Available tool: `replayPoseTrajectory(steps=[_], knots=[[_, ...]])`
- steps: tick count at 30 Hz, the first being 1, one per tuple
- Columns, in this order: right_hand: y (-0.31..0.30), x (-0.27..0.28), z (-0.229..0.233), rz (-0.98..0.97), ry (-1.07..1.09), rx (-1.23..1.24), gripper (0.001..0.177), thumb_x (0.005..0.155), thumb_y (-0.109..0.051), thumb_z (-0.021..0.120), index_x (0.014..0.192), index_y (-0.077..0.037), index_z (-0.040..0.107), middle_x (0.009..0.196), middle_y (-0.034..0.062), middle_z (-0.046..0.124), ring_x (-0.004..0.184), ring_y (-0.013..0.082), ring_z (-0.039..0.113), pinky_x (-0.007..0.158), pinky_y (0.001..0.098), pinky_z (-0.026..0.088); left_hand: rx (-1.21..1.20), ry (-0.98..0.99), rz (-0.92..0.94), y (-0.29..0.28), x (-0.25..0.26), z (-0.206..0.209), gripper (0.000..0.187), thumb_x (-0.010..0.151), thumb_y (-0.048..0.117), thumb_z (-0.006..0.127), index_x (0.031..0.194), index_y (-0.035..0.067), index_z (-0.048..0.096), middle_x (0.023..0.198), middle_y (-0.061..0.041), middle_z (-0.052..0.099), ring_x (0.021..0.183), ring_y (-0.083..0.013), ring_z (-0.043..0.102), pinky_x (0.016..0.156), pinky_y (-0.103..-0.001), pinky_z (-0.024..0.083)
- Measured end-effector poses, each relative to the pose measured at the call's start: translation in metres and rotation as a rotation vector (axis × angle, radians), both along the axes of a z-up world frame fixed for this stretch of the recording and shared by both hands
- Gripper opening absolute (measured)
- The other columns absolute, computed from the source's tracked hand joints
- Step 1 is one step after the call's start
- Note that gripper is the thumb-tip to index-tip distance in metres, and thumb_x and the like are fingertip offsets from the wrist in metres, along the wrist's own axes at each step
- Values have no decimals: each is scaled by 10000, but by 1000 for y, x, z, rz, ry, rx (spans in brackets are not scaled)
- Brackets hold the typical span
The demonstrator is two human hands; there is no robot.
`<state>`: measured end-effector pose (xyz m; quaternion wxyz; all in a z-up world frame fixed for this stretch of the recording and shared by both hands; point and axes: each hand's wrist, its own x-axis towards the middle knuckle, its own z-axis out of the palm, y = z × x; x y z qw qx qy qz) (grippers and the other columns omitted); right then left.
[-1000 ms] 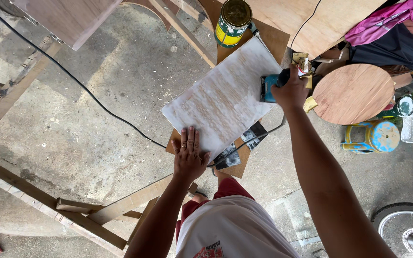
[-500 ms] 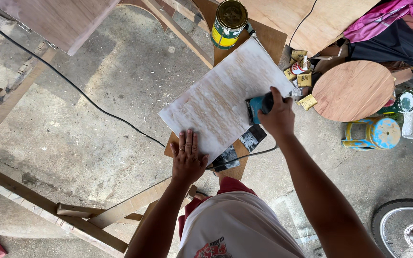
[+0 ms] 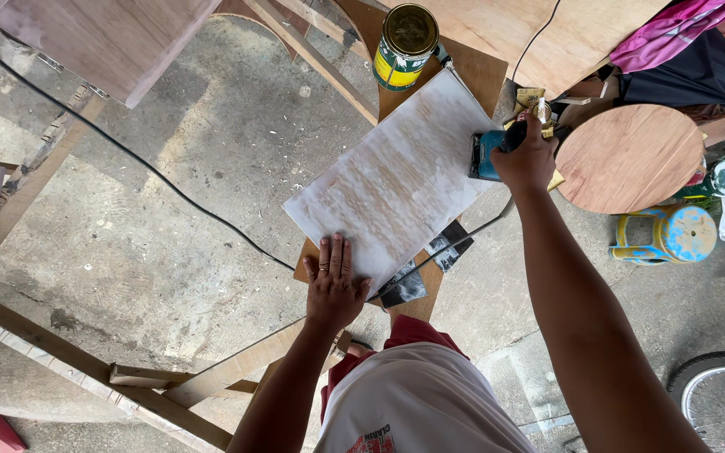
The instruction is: The person uses an electric sander to smooth the surface of a rectangular wooden board. They move the sander across the board in various directions, then flip the board over to sand the other side. The person also briefly sands the edges of the board.
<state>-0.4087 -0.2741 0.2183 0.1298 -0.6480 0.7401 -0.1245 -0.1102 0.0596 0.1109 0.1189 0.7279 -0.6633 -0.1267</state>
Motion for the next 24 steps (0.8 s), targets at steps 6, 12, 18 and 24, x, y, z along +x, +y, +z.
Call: replayPoseTrajectory(steps=[6, 12, 18, 24], knots=[[-33, 32, 21, 0, -7, 5, 802, 891, -280, 831, 1590, -324, 439, 1385, 278, 475, 1197, 597, 687, 1017, 680, 567, -53, -23, -3, -4, 1, -6, 1053, 932, 639, 683, 1757, 120, 283, 1852, -138, 210, 1698, -392, 176, 1258, -747, 209], [-56, 52, 20, 73, -16, -37, 786, 903, -236, 861, 1579, -273, 461, 1326, 307, 512, 1202, 611, 685, 950, 684, 577, -31, -8, -8, 0, 1, -2, 1045, 944, 632, 680, 1757, 117, 273, 1855, -136, 192, 1695, -390, 176, 1256, -748, 205], [-80, 91, 25, 118, -19, -26, 791, 919, -226, 867, 1583, -259, 438, 1329, 307, 496, 1182, 621, 688, 966, 685, 585, -53, -23, 0, -2, -1, -3, 1065, 917, 660, 695, 1745, 113, 305, 1845, -136, 230, 1688, -391, 205, 1243, -752, 240], [-111, 117, 26, 18, -61, 67, 793, 857, -352, 834, 1541, -332, 434, 1350, 187, 461, 1119, 500, 673, 915, 602, 595, -205, 24, -5, 0, -1, 6, 921, 1078, 695, 394, 1736, 58, 290, 1832, -160, 264, 1693, -421, 257, 1248, -752, 287]])
